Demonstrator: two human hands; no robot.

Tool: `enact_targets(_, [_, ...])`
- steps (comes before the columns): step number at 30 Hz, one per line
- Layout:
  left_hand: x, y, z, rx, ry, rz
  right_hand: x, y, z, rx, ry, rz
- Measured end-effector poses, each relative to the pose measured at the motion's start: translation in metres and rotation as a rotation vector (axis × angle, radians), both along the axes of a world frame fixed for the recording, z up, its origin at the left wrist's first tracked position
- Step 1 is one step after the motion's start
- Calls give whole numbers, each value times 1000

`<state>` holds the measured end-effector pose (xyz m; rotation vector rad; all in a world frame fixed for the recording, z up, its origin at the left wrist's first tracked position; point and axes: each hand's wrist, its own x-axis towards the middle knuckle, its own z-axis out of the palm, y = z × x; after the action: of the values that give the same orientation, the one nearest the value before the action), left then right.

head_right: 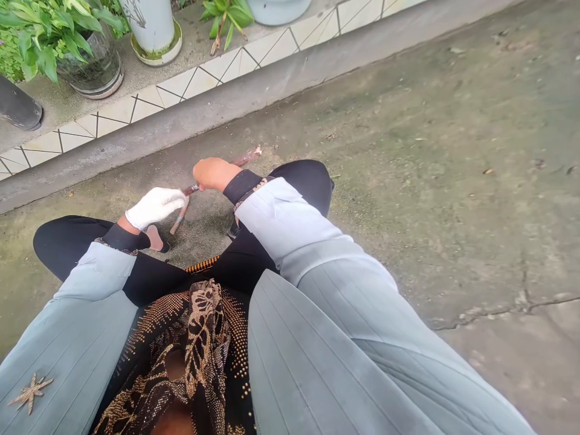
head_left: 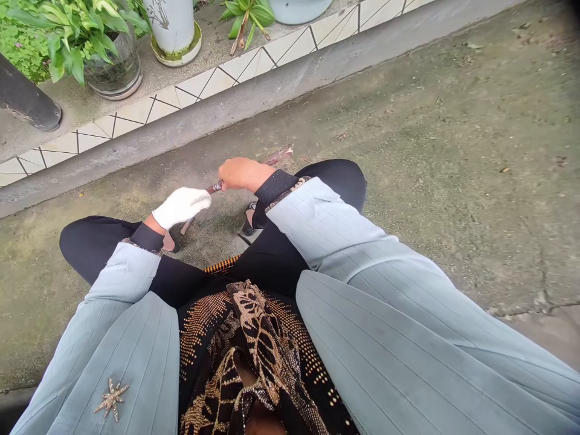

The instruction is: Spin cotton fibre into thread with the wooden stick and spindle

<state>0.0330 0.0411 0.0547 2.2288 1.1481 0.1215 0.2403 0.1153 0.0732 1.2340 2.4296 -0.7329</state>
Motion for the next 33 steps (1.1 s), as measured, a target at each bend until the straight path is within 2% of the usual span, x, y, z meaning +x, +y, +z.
enact_targets(2, [-7,3,4,10,-79,99,-3,-8,6,-208,-126,145])
enact_targets(3, [-10,5,5,10,-116,147,-3,-12,12,-321,-122,199])
enact_targets(5, [-14,8,3,3,-171,229,-3,-17,25,-495,-35,266])
enact_targets(7, [-16,12,-5,-5,-223,311,1,-18,38,-553,112,278])
enact_targets(9, [-14,15,-16,-30,-291,406,8,-15,46,-490,317,199])
enact_targets(12, [-6,14,-32,-160,-430,493,18,-4,47,-300,582,-126])
enact_targets(14, [-1,10,-36,-308,-473,394,20,2,42,-180,610,-343])
enact_targets(16, [2,5,-33,-403,-448,248,18,4,36,-62,479,-424])
enact_targets(19, [3,0,-20,-410,-359,94,10,1,28,87,179,-314])
enact_targets(21, [1,0,-10,-368,-317,72,3,-3,24,126,29,-189])
enact_targets(24, [-4,3,0,-299,-255,95,-6,-10,22,63,-123,10])
enact_targets(26, [-9,6,1,-255,-218,110,-9,-14,21,-73,-158,141])
enact_targets(28, [-14,8,0,-225,-219,128,-8,-17,21,-256,-103,241])
enact_targets(30, [-17,10,-5,-219,-256,167,-5,-17,23,-415,46,284])
enact_targets(32, [-18,12,-14,-215,-344,237,0,-14,25,-488,256,240])
enact_targets(33, [-16,12,-19,-216,-406,280,3,-12,26,-484,365,175])
